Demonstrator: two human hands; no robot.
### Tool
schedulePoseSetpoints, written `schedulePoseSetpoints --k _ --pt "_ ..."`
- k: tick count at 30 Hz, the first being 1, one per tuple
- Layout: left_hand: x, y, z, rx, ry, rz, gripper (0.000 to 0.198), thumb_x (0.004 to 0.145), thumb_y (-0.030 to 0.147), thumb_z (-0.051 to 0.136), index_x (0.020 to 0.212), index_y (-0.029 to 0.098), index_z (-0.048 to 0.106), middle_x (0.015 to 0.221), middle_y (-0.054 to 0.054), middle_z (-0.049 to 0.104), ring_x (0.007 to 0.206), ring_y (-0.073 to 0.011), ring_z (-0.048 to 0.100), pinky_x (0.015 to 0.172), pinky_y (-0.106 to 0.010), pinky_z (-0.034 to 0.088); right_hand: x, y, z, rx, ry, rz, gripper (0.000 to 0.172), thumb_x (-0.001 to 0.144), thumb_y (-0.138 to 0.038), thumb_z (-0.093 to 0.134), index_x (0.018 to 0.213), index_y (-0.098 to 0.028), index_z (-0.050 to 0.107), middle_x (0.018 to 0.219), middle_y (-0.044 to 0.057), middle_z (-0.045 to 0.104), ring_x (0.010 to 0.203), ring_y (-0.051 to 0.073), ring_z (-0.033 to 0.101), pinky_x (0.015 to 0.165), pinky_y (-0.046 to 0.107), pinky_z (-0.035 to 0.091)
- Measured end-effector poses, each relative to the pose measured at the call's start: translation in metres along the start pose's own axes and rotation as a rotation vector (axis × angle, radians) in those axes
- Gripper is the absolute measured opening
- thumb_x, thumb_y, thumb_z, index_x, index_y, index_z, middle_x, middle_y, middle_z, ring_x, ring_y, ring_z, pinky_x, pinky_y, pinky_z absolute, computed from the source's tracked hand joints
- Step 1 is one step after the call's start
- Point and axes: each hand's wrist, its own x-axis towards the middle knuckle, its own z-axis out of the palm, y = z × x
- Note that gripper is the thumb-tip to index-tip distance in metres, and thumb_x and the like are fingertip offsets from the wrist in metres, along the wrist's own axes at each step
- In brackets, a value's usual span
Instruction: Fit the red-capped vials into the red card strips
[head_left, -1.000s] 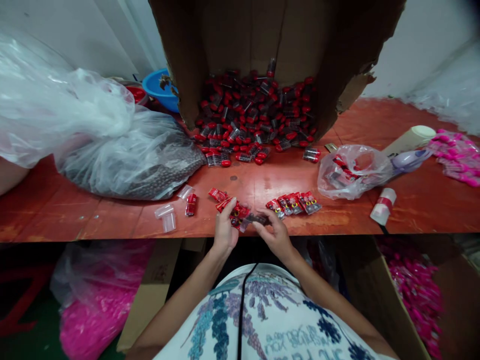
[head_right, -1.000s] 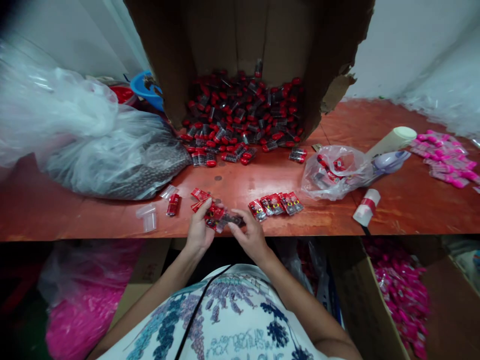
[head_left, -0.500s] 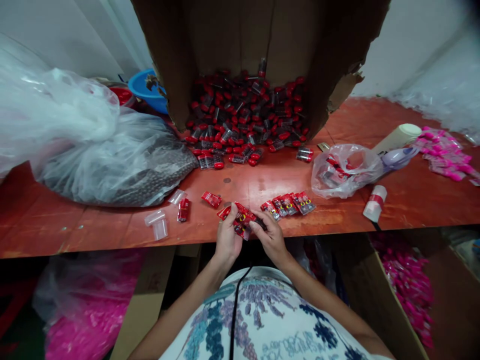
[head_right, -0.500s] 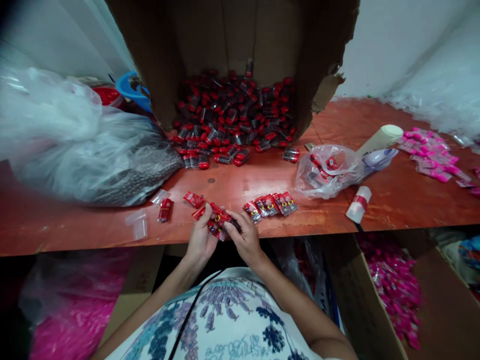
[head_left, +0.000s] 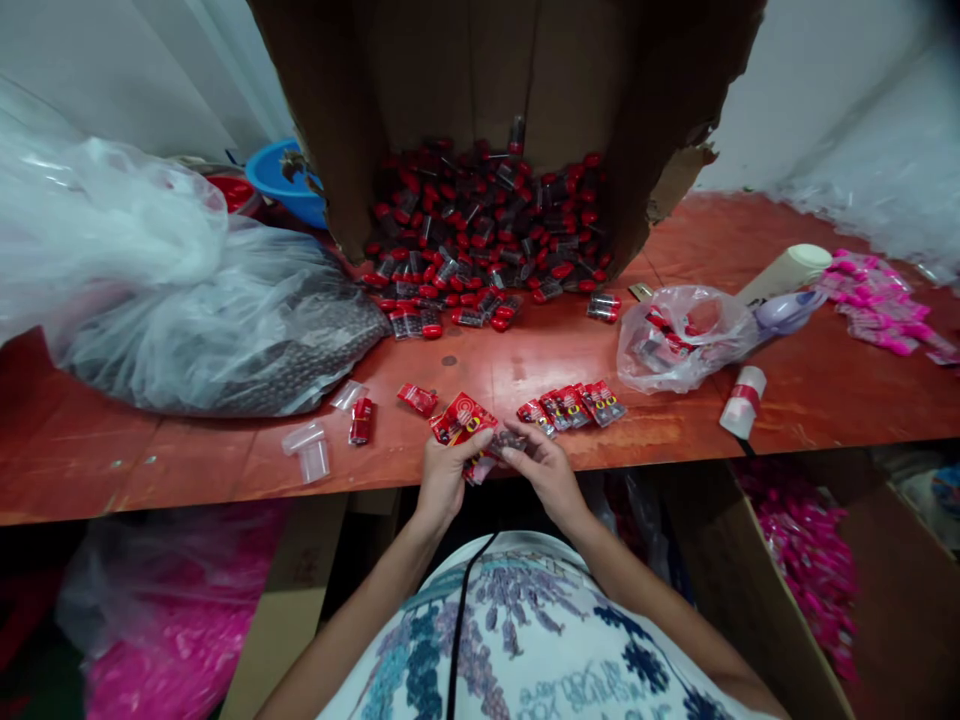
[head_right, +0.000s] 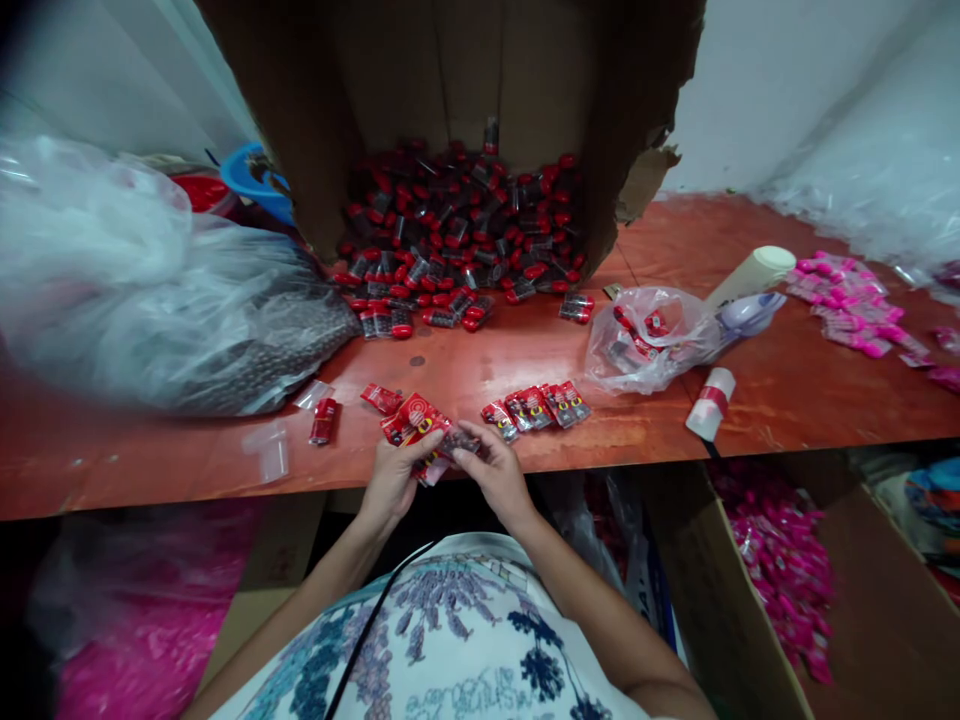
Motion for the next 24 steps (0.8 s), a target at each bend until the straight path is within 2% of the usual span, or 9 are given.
schedulePoseSetpoints --k 3,6,8,12,15,19,24 --pt "-0.0023 0.0013 0.0004 0.049 -0.024 -0.004 0.025 0.054 0.015 0.081 0.073 0.012 0.067 0.072 -0.002 0.07 0.064 -0.015 0.065 0.064 -0.026 0.053 -0.0018 0.0001 0.0011 -0.157 0.06 -0.109 0.034 0.08 -0.029 0.063 0.114 -0.028 0.062 0.105 0.003 0.056 0.097 0.018 0.057 0.085 0.032 0.049" --pt "-0.0025 0.003 0.0002 0.089 -0.021 0.0 0.022 0.054 0.015 0.081 0.069 0.013 0.065 0.065 0.001 0.067 0.057 -0.0125 0.063 0.058 -0.022 0.051 -0.0035 -0.0006 0.0024 -0.266 0.068 -0.161 0.03 0.081 -0.026 0.061 0.111 -0.027 0.063 0.104 0.004 0.057 0.096 0.018 0.057 0.083 0.03 0.049" --pt "-0.0017 0.0039 -0.0006 0.097 -0.022 -0.003 0.023 0.054 0.014 0.081 0.07 0.013 0.065 0.065 0.001 0.067 0.057 -0.0121 0.062 0.058 -0.022 0.051 -0.0033 -0.0003 0.0037 -0.194 0.09 -0.115 0.031 0.08 -0.026 0.062 0.111 -0.027 0.062 0.105 0.004 0.059 0.096 0.018 0.058 0.084 0.031 0.049" --pt "-0.0009 0.0026 -0.0016 0.067 -0.069 -0.063 0.028 0.051 0.011 0.082 0.075 0.012 0.068 0.073 -0.003 0.071 0.064 -0.0149 0.065 0.063 -0.025 0.053 0.0008 0.0002 0.0048 0.137 0.126 0.059 0.036 0.074 -0.029 0.069 0.109 -0.025 0.06 0.103 0.002 0.065 0.091 0.018 0.062 0.083 0.034 0.052" --pt "-0.0013 -0.0005 -0.0016 0.026 -0.086 -0.107 0.028 0.053 0.012 0.081 0.078 0.013 0.069 0.072 -0.003 0.071 0.059 -0.0139 0.063 0.057 -0.024 0.052 0.003 -0.0003 0.0024 0.224 0.14 0.103 0.035 0.072 -0.03 0.071 0.105 -0.024 0.062 0.1 0.001 0.067 0.085 0.017 0.063 0.076 0.033 0.054" --pt "0.0 -0.0033 -0.0011 -0.015 -0.019 -0.054 0.026 0.055 0.017 0.081 0.077 0.014 0.068 0.07 0.0 0.069 0.053 -0.0115 0.06 0.049 -0.022 0.049 0.0009 0.0015 -0.0012 0.081 0.132 -0.005 0.031 0.075 -0.028 0.069 0.106 -0.025 0.063 0.102 0.002 0.064 0.093 0.017 0.061 0.086 0.033 0.05" --pt "-0.0006 -0.0052 0.0012 0.036 -0.006 0.028 0.023 0.055 0.014 0.081 0.073 0.013 0.066 0.069 0.0 0.068 0.058 -0.0112 0.061 0.055 -0.021 0.049 -0.0058 0.0017 -0.0004 -0.202 0.158 -0.171 0.026 0.079 -0.025 0.064 0.104 -0.026 0.065 0.1 0.003 0.059 0.094 0.018 0.059 0.086 0.033 0.049"
